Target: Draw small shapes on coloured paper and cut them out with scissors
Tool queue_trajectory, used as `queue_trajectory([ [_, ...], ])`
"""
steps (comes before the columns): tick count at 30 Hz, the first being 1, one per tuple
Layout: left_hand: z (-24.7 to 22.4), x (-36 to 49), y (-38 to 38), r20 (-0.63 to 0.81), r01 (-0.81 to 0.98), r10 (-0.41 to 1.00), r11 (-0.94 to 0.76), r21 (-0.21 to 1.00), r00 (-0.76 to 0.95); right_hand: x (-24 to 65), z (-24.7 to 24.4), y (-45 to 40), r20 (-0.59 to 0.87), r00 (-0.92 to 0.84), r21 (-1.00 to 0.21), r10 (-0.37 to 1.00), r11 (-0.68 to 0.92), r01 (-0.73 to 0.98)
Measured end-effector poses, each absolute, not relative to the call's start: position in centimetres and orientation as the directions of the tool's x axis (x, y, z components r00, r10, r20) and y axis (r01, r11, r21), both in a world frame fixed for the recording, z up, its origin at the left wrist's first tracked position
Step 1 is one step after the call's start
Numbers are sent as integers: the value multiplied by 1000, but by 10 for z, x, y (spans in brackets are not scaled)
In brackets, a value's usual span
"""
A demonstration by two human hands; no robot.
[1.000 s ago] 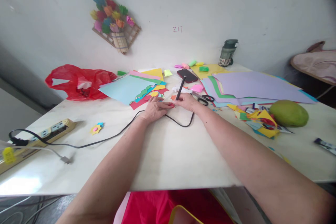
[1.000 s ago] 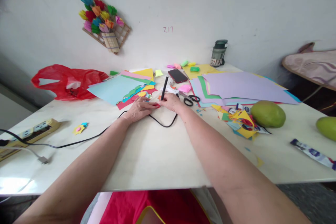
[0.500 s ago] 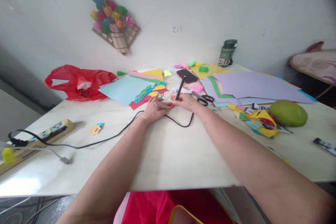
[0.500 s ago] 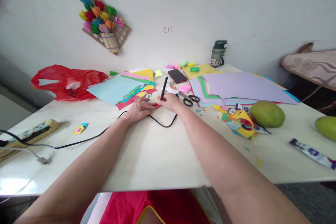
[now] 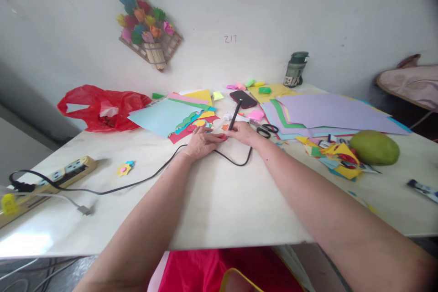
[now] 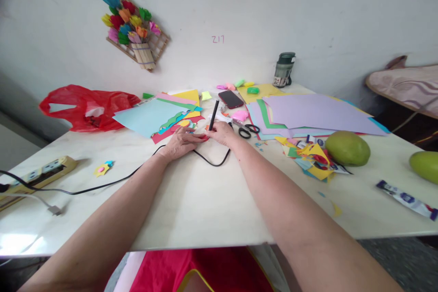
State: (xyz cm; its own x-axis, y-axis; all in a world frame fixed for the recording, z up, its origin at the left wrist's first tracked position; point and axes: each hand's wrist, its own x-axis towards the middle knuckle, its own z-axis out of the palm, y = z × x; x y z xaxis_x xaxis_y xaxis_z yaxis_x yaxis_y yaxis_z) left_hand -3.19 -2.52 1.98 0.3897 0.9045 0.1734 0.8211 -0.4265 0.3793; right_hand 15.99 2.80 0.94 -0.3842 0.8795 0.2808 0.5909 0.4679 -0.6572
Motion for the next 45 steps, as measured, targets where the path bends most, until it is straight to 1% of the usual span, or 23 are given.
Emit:
queue_trajectory([
  [8, 20, -31, -26, 180, 827, 907, -421, 372, 381, 160, 7, 30, 289, -382, -676, 878, 469, 568],
  [29, 21, -32, -25, 171, 834, 907, -420, 356, 384, 161, 7, 30, 263, -339, -694, 903, 421, 584],
  [32, 20, -31, -24, 186, 833, 906, -423, 355, 381, 161, 7, 30, 265, -312, -736, 912, 400, 545],
  [36, 17, -30, -22, 239, 841, 902, -424, 335, 359, 159, 10, 27, 278, -291, -797, 915, 389, 462],
  [40, 13, -31, -19, 253, 852, 914, -391, 348, 316, 153, 9, 23, 316, -348, -799, 883, 445, 404],
  [43, 10, -33, -16, 250, 844, 916, -390, 368, 314, 150, 5, 23, 306, -385, -817, 871, 448, 364],
  [45, 9, -34, -15, 250, 830, 911, -404, 384, 328, 150, 2, 25, 296, -390, -819, 872, 442, 365],
])
